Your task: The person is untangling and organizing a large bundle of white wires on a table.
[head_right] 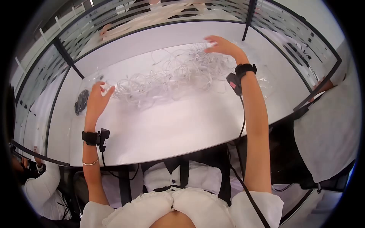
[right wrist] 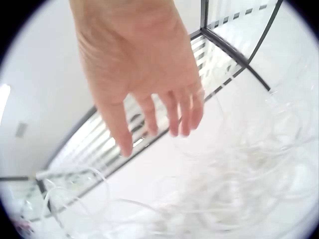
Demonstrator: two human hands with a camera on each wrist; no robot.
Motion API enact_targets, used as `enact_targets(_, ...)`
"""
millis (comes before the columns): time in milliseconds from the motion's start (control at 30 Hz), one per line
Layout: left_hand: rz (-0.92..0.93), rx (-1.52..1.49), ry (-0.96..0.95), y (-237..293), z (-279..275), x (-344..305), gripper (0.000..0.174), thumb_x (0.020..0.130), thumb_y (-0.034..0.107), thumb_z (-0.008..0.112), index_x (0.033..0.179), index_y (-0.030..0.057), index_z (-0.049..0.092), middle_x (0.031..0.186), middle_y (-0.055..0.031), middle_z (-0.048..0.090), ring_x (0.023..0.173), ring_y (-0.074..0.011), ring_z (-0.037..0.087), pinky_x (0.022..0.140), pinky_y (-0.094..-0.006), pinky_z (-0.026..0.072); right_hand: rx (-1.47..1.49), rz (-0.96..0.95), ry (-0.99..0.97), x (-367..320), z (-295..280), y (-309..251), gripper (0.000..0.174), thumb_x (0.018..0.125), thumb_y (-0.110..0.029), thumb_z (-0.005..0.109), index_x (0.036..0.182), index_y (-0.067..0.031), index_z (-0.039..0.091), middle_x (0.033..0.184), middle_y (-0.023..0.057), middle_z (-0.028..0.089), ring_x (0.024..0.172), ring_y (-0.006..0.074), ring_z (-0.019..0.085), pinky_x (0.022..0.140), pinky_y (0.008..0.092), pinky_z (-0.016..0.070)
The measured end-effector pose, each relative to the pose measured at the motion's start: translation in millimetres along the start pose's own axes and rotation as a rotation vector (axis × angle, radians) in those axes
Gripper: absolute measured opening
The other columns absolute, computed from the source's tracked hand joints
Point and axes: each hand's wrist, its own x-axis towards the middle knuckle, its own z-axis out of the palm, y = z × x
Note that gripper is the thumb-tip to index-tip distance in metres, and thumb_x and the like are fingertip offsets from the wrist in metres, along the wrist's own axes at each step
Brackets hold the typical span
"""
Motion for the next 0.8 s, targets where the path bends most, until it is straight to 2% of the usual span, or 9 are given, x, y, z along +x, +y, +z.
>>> enact_targets(100,0.378,-0.111,0.292,23,2,13,0.058,0.079,0.029,0.076,0.122,-0.0004,0.050,0.113,-0.0159,0.056,0.104,-0.0323,0.057,0.088,-0.0415,0.0466,-0.182,0.136,0.006,18,40,48,0.093,0.073,-0.056,0.074,0.148,-0.0150,0.036,0.142,0.0219,0.046,0.128,0.0356,0.048,0.106,0.0429,0.0393)
enact_targets(167,0.559,-0.250,0.019,53,10,11,0.060,0.076,0.022,0.078,0.127,0.0084,0.051,0.127,-0.0168,0.051,0.122,-0.0329,0.047,0.100,-0.0433,0.0415,-0.241,0.137,-0.079,7,55,15,0.098,0.071,-0.060,0.074,0.149,-0.0156,0.035,0.144,0.0247,0.042,0.130,0.0386,0.046,0.109,0.0427,0.0363)
enact_targets(200,0.551,-0.286,-0.186,52,25,10,0.061,0.076,0.023,0.077,0.130,0.0133,0.051,0.126,-0.0165,0.053,0.121,-0.0335,0.049,0.099,-0.0433,0.0426,-0.299,0.131,-0.077,5,64,0,0.092,0.071,-0.055,0.075,0.146,-0.0164,0.038,0.144,0.0220,0.043,0.128,0.0366,0.048,0.107,0.0421,0.0378)
enact_targets(267,0.407,-0.177,-0.476,66,56,12,0.055,0.076,0.024,0.076,0.126,0.0129,0.055,0.121,-0.0149,0.057,0.119,-0.0316,0.052,0.098,-0.0416,0.0436,-0.375,0.071,-0.069,-6,79,-31,0.078,0.071,-0.044,0.074,0.139,-0.0170,0.046,0.138,0.0168,0.049,0.122,0.0328,0.053,0.102,0.0410,0.0416)
enact_targets(367,0.393,-0.192,-0.352,71,69,16,0.045,0.078,0.019,0.073,0.120,0.0092,0.060,0.111,-0.0147,0.062,0.107,-0.0304,0.059,0.093,-0.0374,0.0478,-0.340,-0.116,-0.005,-15,77,-73,0.054,0.072,-0.030,0.072,0.122,-0.0156,0.057,0.120,0.0099,0.062,0.107,0.0266,0.061,0.091,0.0387,0.0477)
enact_targets(467,0.351,-0.509,-0.324,73,60,39,0.034,0.080,0.010,0.068,0.113,0.0068,0.064,0.101,-0.0112,0.065,0.098,-0.0247,0.064,0.086,-0.0322,0.0507,-0.110,-0.267,0.127,-11,56,-97,0.033,0.076,-0.021,0.069,0.108,-0.0126,0.064,0.093,0.0064,0.068,0.087,0.0201,0.066,0.076,0.0329,0.0521)
enact_targets(533,0.349,-0.733,-0.274,79,45,49,0.032,0.081,0.006,0.063,0.113,0.0057,0.064,0.098,-0.0090,0.066,0.094,-0.0212,0.065,0.083,-0.0299,0.0508,0.057,-0.144,0.110,-10,29,-125,0.036,0.078,-0.025,0.071,0.111,-0.0121,0.064,0.094,0.0064,0.067,0.086,0.0182,0.065,0.075,0.0320,0.0518)
enact_targets(700,0.448,-0.830,-0.059,94,2,83,0.033,0.083,0.001,0.056,0.115,0.0046,0.063,0.100,-0.0055,0.067,0.097,-0.0143,0.064,0.085,-0.0270,0.0486,-0.250,-0.547,0.468,0,-21,-171,0.029,0.089,-0.032,0.066,0.107,-0.0086,0.065,0.090,0.0035,0.067,0.082,0.0125,0.063,0.070,0.0273,0.0505)
enact_targets(800,0.542,-0.680,0.008,110,-31,96,0.034,0.085,0.001,0.055,0.117,0.0058,0.063,0.105,-0.0065,0.067,0.097,-0.0137,0.063,0.087,-0.0265,0.0475,-0.446,-0.336,0.340,-15,-57,-220,0.042,0.090,-0.039,0.055,0.114,-0.0073,0.069,0.113,0.0177,0.067,0.102,0.0317,0.064,0.085,0.0424,0.0508)
